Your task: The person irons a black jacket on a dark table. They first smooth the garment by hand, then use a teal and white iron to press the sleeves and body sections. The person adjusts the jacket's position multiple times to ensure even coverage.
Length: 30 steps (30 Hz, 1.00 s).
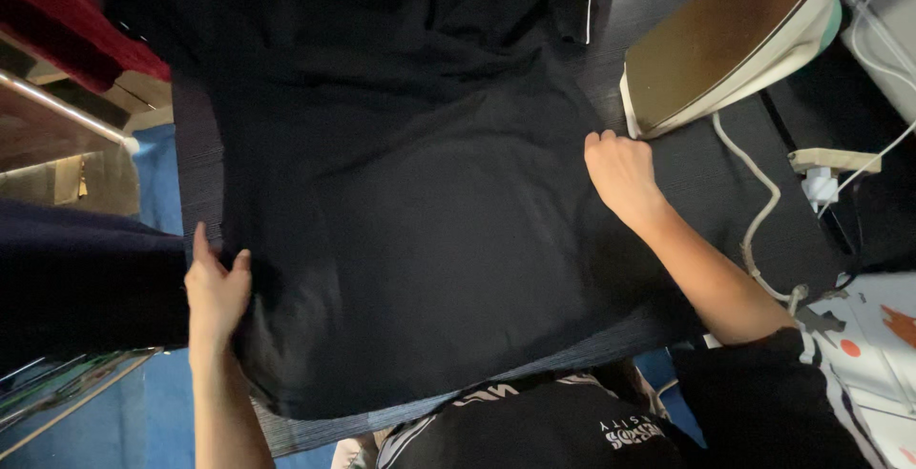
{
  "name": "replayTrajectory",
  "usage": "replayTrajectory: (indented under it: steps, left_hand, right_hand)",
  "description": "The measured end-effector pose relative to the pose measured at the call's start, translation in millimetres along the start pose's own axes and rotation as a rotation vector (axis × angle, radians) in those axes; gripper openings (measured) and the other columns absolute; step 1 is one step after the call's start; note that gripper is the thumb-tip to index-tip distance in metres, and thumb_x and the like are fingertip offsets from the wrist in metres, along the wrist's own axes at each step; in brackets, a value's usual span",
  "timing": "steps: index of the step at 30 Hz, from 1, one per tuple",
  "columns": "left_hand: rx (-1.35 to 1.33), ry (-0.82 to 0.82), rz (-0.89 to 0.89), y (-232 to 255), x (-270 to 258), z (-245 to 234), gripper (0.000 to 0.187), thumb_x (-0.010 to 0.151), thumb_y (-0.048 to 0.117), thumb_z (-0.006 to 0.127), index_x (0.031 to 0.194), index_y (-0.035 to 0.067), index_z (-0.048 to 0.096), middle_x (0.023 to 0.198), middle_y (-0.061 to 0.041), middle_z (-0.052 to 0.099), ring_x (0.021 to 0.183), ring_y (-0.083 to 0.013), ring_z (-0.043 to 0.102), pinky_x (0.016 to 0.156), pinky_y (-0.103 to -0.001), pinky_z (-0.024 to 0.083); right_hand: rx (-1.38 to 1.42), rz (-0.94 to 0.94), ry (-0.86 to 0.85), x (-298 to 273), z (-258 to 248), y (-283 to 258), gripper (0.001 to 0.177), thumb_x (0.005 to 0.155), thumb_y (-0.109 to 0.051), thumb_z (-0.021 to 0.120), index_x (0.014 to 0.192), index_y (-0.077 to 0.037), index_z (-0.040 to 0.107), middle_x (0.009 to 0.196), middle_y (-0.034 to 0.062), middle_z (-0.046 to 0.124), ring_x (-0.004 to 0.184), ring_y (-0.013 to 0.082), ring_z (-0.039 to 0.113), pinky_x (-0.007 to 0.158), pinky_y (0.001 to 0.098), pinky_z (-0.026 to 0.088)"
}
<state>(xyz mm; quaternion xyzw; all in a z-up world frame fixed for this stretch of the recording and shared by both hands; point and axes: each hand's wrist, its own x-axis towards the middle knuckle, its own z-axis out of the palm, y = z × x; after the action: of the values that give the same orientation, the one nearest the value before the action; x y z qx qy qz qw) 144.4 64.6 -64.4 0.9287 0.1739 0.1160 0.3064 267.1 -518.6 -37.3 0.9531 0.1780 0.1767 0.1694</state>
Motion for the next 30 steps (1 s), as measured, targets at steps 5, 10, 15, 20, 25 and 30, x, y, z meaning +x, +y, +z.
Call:
replayTrajectory:
  steps: [5,10,15,20,25,30]
  left_hand:
    - [-0.325,-0.045,-0.187,9.5,5.2,-28.5,0.044,0.101,0.015,0.076,0.137,-0.007,0.063,0.092,-0.014,0.071,0.079,-0.0151,0.055,0.07,-0.03,0.044]
    - [-0.546,0.086,0.032,41.9,-24.0,-85.8,0.022,0.107,0.004,0.069,0.125,-0.007,0.067,0.114,-0.001,0.063,0.1,-0.0071,0.057,0.091,-0.021,0.047]
    - [-0.676,0.124,-0.066,9.8,-84.5,-93.9,0.025,0.096,0.0,0.072,0.119,0.0,0.065,0.103,0.003,0.051,0.086,-0.0072,0.042,0.079,-0.022,0.037]
    - [-0.201,-0.056,-0.113,-72.8,-149.7,-55.2,0.019,0.081,0.005,0.081,0.099,0.0,0.076,0.109,-0.006,0.058,0.096,-0.0148,0.046,0.076,-0.031,0.042]
    - [-0.256,-0.105,-0.288,-101.9,-170.2,-26.0,0.034,0.08,0.022,0.082,0.103,-0.002,0.073,0.105,-0.008,0.062,0.077,-0.0116,0.053,0.062,-0.029,0.044]
    - [-0.132,-0.183,-0.403,-51.8,-145.9,-42.9,0.037,0.094,0.026,0.083,0.105,-0.008,0.074,0.107,-0.019,0.059,0.082,-0.0204,0.048,0.065,-0.037,0.043]
  right_hand:
    - [0.008,0.078,0.074,0.3,-31.8,5.9,0.006,0.088,-0.008,0.067,0.091,-0.006,0.063,0.07,0.006,0.066,0.053,0.0198,0.068,0.045,0.0327,0.052]
    - [0.18,0.165,0.291,-20.6,-67.9,25.8,0.01,0.106,-0.013,0.067,0.108,-0.004,0.066,0.08,0.0108,0.072,0.057,0.0249,0.068,0.05,0.0354,0.053]
    - [0.22,0.08,0.492,-81.9,-49.6,47.4,0.014,0.11,-0.008,0.065,0.118,0.002,0.06,0.104,0.02,0.075,0.078,0.0299,0.074,0.068,0.0361,0.058]
    - [0.235,-0.03,0.483,-137.8,-46.7,31.4,0.006,0.099,-0.001,0.065,0.102,-0.002,0.06,0.118,0.0205,0.077,0.089,0.0304,0.075,0.073,0.0347,0.06]
    - [0.387,-0.096,0.419,-148.3,-48.7,22.8,0.007,0.083,-0.009,0.071,0.088,-0.005,0.066,0.11,0.0153,0.075,0.093,0.0293,0.073,0.077,0.0358,0.06]
    - [0.824,0.454,0.187,-142.9,-29.4,23.3,0.032,0.096,-0.022,0.079,0.116,-0.002,0.068,0.099,0.0093,0.073,0.078,0.0156,0.067,0.069,0.0277,0.053]
